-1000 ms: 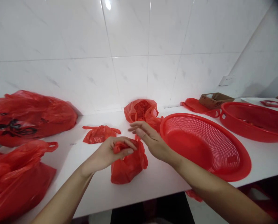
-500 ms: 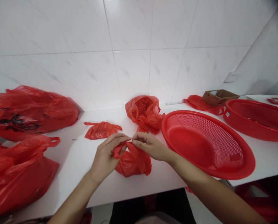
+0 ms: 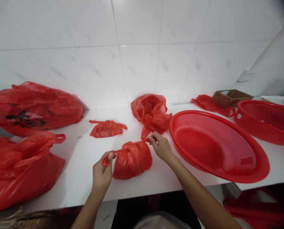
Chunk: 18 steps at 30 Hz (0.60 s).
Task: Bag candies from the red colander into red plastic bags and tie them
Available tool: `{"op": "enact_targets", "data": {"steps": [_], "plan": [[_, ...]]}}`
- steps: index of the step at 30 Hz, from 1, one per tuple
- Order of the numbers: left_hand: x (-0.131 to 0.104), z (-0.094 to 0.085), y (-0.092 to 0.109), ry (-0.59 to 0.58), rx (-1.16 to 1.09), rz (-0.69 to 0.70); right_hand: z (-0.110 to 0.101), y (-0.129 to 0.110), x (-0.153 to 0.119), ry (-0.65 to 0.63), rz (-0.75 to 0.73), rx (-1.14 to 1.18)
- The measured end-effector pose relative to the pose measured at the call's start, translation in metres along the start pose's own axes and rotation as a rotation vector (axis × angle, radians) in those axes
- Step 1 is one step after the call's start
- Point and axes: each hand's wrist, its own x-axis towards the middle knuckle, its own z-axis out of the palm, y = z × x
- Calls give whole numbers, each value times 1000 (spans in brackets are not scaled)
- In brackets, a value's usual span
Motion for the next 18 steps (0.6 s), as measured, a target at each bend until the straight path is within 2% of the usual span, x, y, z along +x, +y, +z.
{"op": "enact_targets", "data": {"steps": [3,5,7,11,14,18], "plan": [[1,21,6,80,-69,-28,15,-17,-8,6,105,43],[3,33,9,94,-59,-42,26,-26,-13,-48,173,-2],[6,42,8,87,-19,-46,37,-25,-18,-140,193,-142],[13,47,-3,-20,105,-29,49,-3,-22,-229,200,-357],[21,46,-11,-127,237,-36,48,15,-22,-233,219,-403],[32,45,-19,-219,413,-49,46,24,-21,-257,216,-456]]}}
